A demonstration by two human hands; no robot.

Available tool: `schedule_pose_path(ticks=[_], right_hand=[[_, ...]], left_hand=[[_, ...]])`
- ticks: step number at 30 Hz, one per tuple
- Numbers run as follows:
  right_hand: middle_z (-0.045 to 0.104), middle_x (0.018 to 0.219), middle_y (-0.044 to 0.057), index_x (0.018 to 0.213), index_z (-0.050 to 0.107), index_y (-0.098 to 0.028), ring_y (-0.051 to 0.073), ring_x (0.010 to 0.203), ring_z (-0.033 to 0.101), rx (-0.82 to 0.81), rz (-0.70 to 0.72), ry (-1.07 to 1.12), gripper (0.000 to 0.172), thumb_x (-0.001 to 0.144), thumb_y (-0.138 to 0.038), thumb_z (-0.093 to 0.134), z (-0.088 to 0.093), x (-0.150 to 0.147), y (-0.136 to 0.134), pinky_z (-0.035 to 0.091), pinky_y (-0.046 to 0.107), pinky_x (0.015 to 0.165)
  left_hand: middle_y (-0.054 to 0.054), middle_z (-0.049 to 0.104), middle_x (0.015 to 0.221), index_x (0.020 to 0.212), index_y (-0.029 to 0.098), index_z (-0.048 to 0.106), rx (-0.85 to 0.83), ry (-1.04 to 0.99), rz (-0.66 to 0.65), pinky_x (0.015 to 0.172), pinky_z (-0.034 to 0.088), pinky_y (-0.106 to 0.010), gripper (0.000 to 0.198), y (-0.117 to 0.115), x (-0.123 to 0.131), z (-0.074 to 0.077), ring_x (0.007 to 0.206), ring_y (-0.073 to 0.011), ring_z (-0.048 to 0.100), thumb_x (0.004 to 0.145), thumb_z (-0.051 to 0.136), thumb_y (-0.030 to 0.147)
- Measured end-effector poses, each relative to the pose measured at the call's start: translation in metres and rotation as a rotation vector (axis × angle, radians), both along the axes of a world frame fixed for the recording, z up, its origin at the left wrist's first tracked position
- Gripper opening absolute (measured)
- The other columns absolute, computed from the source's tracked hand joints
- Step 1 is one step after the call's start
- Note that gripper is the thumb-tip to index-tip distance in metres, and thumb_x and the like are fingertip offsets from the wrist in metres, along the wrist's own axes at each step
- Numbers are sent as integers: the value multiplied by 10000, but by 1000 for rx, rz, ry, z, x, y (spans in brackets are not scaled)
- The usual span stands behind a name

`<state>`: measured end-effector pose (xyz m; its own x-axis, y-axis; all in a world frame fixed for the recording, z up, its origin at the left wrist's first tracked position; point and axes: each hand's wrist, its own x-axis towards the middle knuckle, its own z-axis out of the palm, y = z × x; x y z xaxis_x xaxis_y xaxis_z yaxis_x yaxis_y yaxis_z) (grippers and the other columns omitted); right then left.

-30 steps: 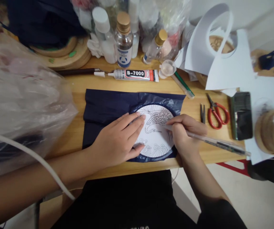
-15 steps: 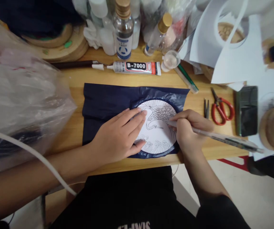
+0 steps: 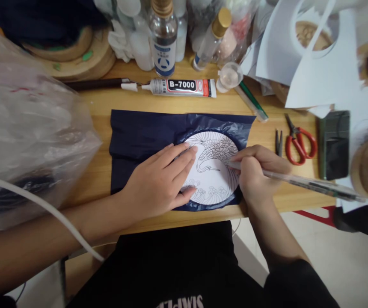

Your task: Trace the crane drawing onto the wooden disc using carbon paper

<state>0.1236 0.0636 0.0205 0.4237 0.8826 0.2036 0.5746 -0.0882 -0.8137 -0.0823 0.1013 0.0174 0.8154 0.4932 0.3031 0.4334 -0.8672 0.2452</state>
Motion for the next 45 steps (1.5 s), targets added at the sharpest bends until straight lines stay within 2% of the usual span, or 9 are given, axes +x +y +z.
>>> schedule_pose_path(ticks=[45], right_hand=[[569, 478, -30, 522, 613, -177, 94, 449, 506, 61, -12, 14, 230, 648, -78, 447, -6, 6, -9, 346, 248, 400]], left_hand=[[-175, 619, 1282, 1185, -12, 597, 25, 15, -15, 1002, 520, -421, 429, 1, 0, 1, 1194, -295, 585, 897, 565, 304]])
